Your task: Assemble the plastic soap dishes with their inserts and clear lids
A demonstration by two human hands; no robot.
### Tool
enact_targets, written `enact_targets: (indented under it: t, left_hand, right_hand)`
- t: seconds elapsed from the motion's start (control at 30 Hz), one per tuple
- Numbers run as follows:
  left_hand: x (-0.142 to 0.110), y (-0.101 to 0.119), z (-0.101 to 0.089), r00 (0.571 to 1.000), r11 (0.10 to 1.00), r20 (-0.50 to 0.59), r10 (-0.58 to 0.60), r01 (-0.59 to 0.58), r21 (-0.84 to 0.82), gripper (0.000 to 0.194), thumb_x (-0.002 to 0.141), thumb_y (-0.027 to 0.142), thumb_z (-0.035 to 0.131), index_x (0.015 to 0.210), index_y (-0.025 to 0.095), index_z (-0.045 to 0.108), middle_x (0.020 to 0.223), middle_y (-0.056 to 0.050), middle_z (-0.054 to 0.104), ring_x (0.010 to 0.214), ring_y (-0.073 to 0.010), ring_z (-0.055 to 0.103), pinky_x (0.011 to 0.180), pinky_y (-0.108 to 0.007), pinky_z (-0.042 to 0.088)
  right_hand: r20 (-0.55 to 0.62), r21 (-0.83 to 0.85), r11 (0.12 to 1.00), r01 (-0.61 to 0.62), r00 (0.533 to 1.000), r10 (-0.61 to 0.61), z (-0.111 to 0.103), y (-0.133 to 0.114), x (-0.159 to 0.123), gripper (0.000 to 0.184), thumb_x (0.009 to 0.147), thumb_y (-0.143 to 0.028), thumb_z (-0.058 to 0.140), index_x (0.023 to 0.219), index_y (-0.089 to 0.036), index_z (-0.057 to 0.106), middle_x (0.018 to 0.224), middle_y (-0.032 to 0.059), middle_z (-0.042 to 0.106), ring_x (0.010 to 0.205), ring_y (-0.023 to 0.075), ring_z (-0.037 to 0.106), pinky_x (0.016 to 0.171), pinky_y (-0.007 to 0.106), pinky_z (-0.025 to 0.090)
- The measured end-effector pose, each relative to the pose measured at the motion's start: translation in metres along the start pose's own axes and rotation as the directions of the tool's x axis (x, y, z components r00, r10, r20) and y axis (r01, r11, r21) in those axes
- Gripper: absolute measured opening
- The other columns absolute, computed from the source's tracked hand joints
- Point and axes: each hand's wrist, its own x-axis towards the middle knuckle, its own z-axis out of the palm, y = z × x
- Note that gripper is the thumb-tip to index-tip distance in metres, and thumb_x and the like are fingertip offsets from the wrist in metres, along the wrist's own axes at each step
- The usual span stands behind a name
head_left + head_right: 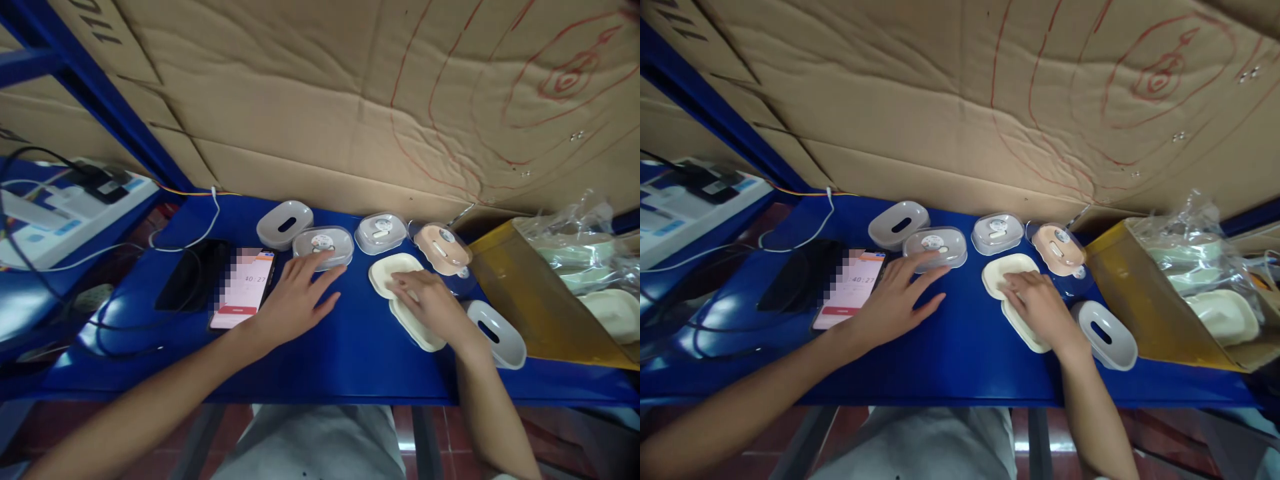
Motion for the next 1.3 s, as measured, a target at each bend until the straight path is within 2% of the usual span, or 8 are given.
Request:
enact_targets:
  t: [0.27,0.4,0.53,0.67,0.8,1.03,1.17,1.3]
  left_hand:
    - [-0.009,0.002,0.012,0.95,0.976,0.225,0.216,-0.212,-0.043,0.05,0.103,0.044,0.071,0.148,0.023,0.059,0.155,-0.017,0.056,0.139,-0.0385,0.057,0.114,-0.058,0.049]
    - [-0.007,0.002,0.006,0.949,0.981,0.251,0.19,-0.176,-0.08,0.036,0.1,0.03,0.07,0.136,0.026,0.066,0.152,-0.012,0.059,0.142,-0.0337,0.056,0.119,-0.051,0.046]
    - [-0.006,0.003,-0.002,0.944,0.975,0.249,0.214,-0.19,-0.117,0.035,0.092,0.016,0.066,0.125,0.026,0.069,0.151,-0.009,0.06,0.148,-0.0309,0.051,0.127,-0.049,0.039]
    - [-0.007,0.002,-0.003,0.953,0.989,0.266,0.144,-0.134,-0.055,0.032,0.094,0.027,0.071,0.126,0.025,0.069,0.159,-0.013,0.053,0.15,-0.0352,0.049,0.125,-0.055,0.04]
    - [-0.006,0.0,-0.004,0.953,0.999,0.298,0.045,-0.042,-0.016,0.024,0.099,0.026,0.065,0.123,0.023,0.066,0.157,-0.013,0.054,0.142,-0.034,0.057,0.113,-0.052,0.05]
    - [-0.007,-0.008,-0.021,0.889,0.999,0.457,0.029,-0.044,0.022,0.028,0.089,0.016,0.067,0.116,0.021,0.063,0.152,-0.015,0.059,0.147,-0.037,0.051,0.111,-0.055,0.05]
    - [-0.009,-0.013,-0.022,0.875,0.996,0.483,0.028,-0.068,0.065,0.029,0.087,0.013,0.067,0.115,0.021,0.066,0.153,-0.015,0.058,0.148,-0.0391,0.049,0.113,-0.058,0.048]
    - [-0.009,-0.013,-0.019,0.878,0.997,0.476,0.053,-0.073,0.023,0.03,0.087,0.013,0.068,0.116,0.02,0.068,0.153,-0.016,0.059,0.15,-0.038,0.048,0.115,-0.056,0.047]
  right_hand:
    - [0.056,0.303,0.904,0.3,0.942,-0.332,0.004,-0.058,0.005,0.037,0.114,-0.03,0.051,0.15,-0.03,0.059,0.147,0.0042,0.072,0.139,0.0224,0.065,0.117,0.046,0.051]
    - [-0.139,0.073,0.992,0.099,0.986,-0.089,-0.014,-0.021,0.002,0.032,0.113,-0.034,0.053,0.142,-0.029,0.065,0.136,0.0078,0.076,0.129,0.0286,0.07,0.112,0.053,0.051]
    - [-0.424,-0.158,0.945,-0.285,0.884,0.196,-0.023,0.037,-0.003,0.053,0.106,-0.053,0.06,0.151,-0.026,0.06,0.152,0.0173,0.065,0.141,0.041,0.06,0.113,0.064,0.047]
    - [-0.413,-0.169,0.868,-0.468,0.833,0.368,-0.017,0.08,-0.009,0.089,0.096,-0.071,0.064,0.167,-0.023,0.04,0.169,0.0252,0.045,0.152,0.0473,0.048,0.113,0.072,0.044]
    - [-0.314,-0.208,0.845,-0.492,0.852,0.418,-0.009,0.098,-0.012,0.077,0.099,-0.063,0.06,0.164,-0.025,0.045,0.167,0.0233,0.048,0.148,0.0469,0.052,0.11,0.069,0.048]
    - [-0.457,-0.28,0.8,-0.53,0.807,0.375,-0.004,0.078,-0.003,0.053,0.101,-0.032,0.051,0.151,-0.017,0.059,0.157,0.0231,0.056,0.139,0.0447,0.053,0.109,0.065,0.044]
    - [-0.392,-0.322,0.852,-0.413,0.877,0.277,0.008,0.056,0.016,0.044,0.105,-0.031,0.047,0.143,-0.019,0.066,0.15,0.0185,0.065,0.135,0.0405,0.055,0.108,0.059,0.045]
    - [-0.344,-0.417,0.847,-0.33,0.92,0.189,0.025,0.046,0.034,0.047,0.106,-0.026,0.046,0.149,-0.017,0.062,0.167,0.0214,0.05,0.146,0.0423,0.047,0.115,0.07,0.033]
